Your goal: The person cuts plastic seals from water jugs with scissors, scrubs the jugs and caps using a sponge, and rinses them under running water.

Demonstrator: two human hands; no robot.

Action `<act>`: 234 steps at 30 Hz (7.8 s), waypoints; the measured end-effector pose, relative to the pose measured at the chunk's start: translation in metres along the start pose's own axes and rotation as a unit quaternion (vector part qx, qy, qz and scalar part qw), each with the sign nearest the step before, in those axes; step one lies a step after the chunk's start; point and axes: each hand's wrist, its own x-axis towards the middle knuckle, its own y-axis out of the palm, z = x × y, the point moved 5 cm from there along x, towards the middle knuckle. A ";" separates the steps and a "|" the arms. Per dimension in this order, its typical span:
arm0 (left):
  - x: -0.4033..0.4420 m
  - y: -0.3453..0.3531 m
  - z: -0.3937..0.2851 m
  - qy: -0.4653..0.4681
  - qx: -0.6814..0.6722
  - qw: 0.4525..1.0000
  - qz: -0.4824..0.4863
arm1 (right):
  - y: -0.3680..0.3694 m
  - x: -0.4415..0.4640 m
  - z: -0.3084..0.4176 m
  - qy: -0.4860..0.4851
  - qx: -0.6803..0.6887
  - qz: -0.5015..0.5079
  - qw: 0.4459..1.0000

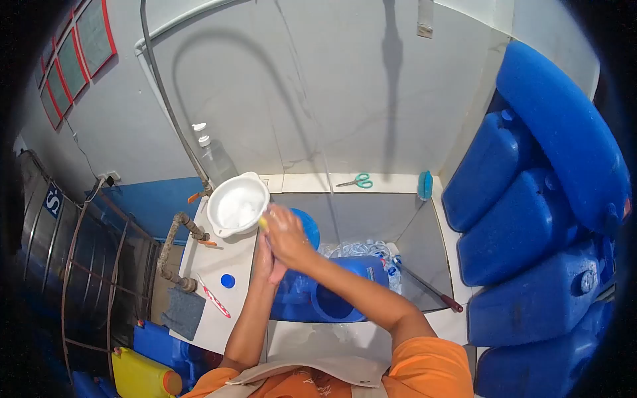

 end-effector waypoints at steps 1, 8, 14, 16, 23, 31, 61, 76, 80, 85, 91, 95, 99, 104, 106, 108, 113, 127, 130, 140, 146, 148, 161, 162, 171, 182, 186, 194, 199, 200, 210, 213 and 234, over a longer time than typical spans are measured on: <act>-0.007 0.011 -0.001 0.003 -0.013 0.999 0.048 | -0.005 0.007 -0.012 0.004 -0.001 -0.002 1.000; 0.029 -0.054 0.002 0.015 0.057 0.998 -0.027 | -0.027 0.000 -0.062 0.316 0.239 -0.063 0.916; 0.007 -0.013 0.014 -0.053 0.019 0.998 0.037 | -0.028 -0.010 -0.005 0.268 0.152 -0.011 0.951; 0.001 -0.001 0.005 -0.059 -0.006 0.996 0.066 | -0.016 -0.010 -0.017 0.290 0.277 0.014 0.916; -0.020 0.020 -0.006 -0.107 -0.166 0.975 0.104 | -0.020 -0.007 0.012 -0.004 0.164 -0.010 0.986; -0.030 -0.069 -0.060 0.031 0.115 0.993 -0.020 | 0.042 -0.001 -0.007 0.054 0.219 0.283 0.932; -0.010 0.048 0.088 0.173 0.811 0.528 0.184 | -0.094 -0.048 -0.119 0.122 -0.271 0.360 0.884; 0.001 -0.032 0.054 0.111 0.810 0.576 -0.002 | -0.074 -0.095 -0.177 0.283 -0.017 -0.027 0.959; 0.008 -0.068 0.049 0.093 0.762 0.636 -0.077 | 0.018 -0.142 -0.075 0.043 -0.134 0.072 0.987; 0.014 -0.102 0.033 -0.037 0.631 0.755 -0.174 | 0.049 -0.120 -0.053 -0.114 -0.020 0.121 0.986; 0.025 -0.136 0.029 -0.064 0.597 0.765 -0.235 | 0.048 -0.167 -0.061 0.043 0.092 0.151 0.983; 0.023 -0.142 0.030 -0.093 0.593 0.760 -0.248 | 0.093 -0.105 -0.145 0.064 -0.016 0.023 0.998; 0.026 -0.150 0.030 -0.101 0.590 0.763 -0.242 | 0.098 -0.200 -0.246 0.346 0.021 -0.031 0.938; 0.027 -0.143 0.031 -0.089 0.590 0.762 -0.252 | 0.064 -0.226 -0.103 0.147 0.173 0.066 0.972; 0.024 -0.143 0.033 -0.090 0.587 0.766 -0.247 | 0.078 -0.164 -0.100 0.097 0.131 0.040 0.986; 0.025 -0.143 0.029 -0.086 0.595 0.762 -0.243 | 0.089 -0.116 -0.166 0.191 0.118 -0.031 0.974; 0.024 -0.140 0.029 -0.074 0.598 0.758 -0.249 | 0.116 -0.259 -0.312 0.326 -0.085 -0.135 0.932; 0.000 -0.073 0.042 -0.013 0.713 0.696 -0.077 | -0.044 -0.070 -0.160 0.161 0.131 0.000 0.978; -0.006 -0.038 0.052 0.051 0.803 0.593 0.035 | -0.038 -0.112 -0.249 0.339 0.423 0.096 0.835; 0.021 0.119 0.114 0.253 0.852 0.335 0.312 | -0.117 -0.211 -0.269 0.614 0.448 0.237 0.605; 0.045 0.129 0.150 0.429 0.790 0.436 0.046 | -0.061 -0.294 -0.266 0.678 0.557 0.071 0.474; 0.054 0.128 0.142 0.230 0.797 0.552 0.088 | -0.069 -0.262 -0.289 0.552 0.468 -0.269 0.635; 0.039 0.042 0.086 0.078 0.706 0.672 0.210 | -0.118 -0.108 -0.190 0.316 -0.114 -0.095 0.937; 0.040 0.039 0.082 0.081 0.705 0.673 0.208 | -0.111 -0.100 -0.184 0.264 -0.098 -0.092 0.955; 0.043 -0.045 0.043 0.153 0.666 0.719 0.129 | 0.064 -0.289 -0.410 0.456 0.145 0.178 0.860; 0.064 -0.078 0.041 -0.005 0.527 0.848 -0.064 | 0.040 -0.116 -0.177 0.244 0.039 -0.038 0.968; 0.054 -0.043 0.050 -0.013 0.392 0.913 -0.110 | 0.065 -0.218 -0.278 0.574 0.215 0.206 0.763; 0.069 -0.020 0.082 0.007 0.195 0.966 -0.171 | -0.103 -0.107 -0.124 0.246 0.120 0.163 0.948; 0.031 0.061 0.041 0.185 0.907 0.376 0.051 | -0.118 -0.081 -0.220 0.309 0.183 0.164 0.919; 0.032 0.064 0.040 0.226 0.900 0.366 0.065 | -0.113 -0.076 -0.234 0.345 0.225 0.215 0.885; 0.082 -0.006 0.040 -0.013 0.763 0.636 0.114 | -0.054 -0.087 -0.268 0.344 0.248 0.038 0.905; 0.082 0.000 0.039 -0.024 0.744 0.655 0.129 | -0.059 -0.108 -0.218 0.308 0.005 -0.139 0.941; -0.142 0.144 0.101 0.135 0.853 0.341 0.370 | -0.160 -0.237 -0.071 0.299 -0.112 0.568 0.759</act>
